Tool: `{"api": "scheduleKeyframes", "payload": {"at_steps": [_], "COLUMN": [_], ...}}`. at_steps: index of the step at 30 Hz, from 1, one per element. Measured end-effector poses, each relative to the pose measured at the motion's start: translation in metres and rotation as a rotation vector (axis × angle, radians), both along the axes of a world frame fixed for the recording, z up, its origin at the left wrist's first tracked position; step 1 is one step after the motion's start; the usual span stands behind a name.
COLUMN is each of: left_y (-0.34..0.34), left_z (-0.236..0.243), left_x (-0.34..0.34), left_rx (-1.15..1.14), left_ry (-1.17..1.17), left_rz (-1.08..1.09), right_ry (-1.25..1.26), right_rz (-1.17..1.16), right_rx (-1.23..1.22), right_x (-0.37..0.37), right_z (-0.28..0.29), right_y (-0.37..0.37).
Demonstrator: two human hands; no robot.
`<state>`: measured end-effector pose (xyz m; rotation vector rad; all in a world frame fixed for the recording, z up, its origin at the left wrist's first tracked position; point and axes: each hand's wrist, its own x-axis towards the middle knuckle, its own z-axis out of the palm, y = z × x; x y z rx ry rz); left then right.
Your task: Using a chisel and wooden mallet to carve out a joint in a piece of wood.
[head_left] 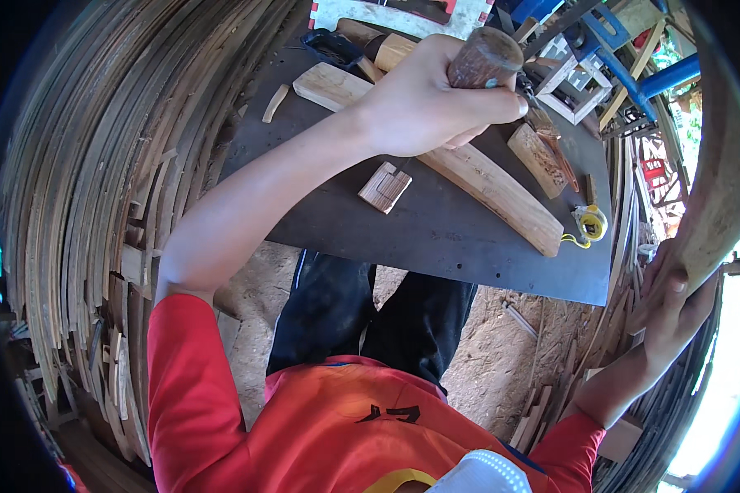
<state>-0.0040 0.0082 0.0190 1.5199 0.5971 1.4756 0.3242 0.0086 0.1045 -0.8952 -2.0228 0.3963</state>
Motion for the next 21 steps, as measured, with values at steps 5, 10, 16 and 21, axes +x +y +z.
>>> {"api": "scheduleKeyframes", "payload": {"at_steps": [5,10,16,21], "left_y": [-0.001,0.002,0.003,0.004], "left_z": [-0.004,-0.007,-0.002,-0.002], "left_x": [-0.007,-0.006,-0.006,-0.008], "left_rx": [0.038,0.054,-0.007,-0.034], "left_ry": [-0.048,-0.01,-0.064,-0.217], "left_rz": [-0.022,0.048,0.005,-0.131], "right_ry": [-0.044,-0.132,-0.185,-0.201], "right_rz": [-0.034,-0.023,-0.02,-0.038], "right_rx": [-0.012,-0.091,-0.08,-0.032], "right_x": [-0.003,-0.003,-0.003,-0.004], "right_z": [-0.01,-0.018,-0.019,-0.023], "right_y": [-0.008,-0.009,-0.007,-0.004]}}
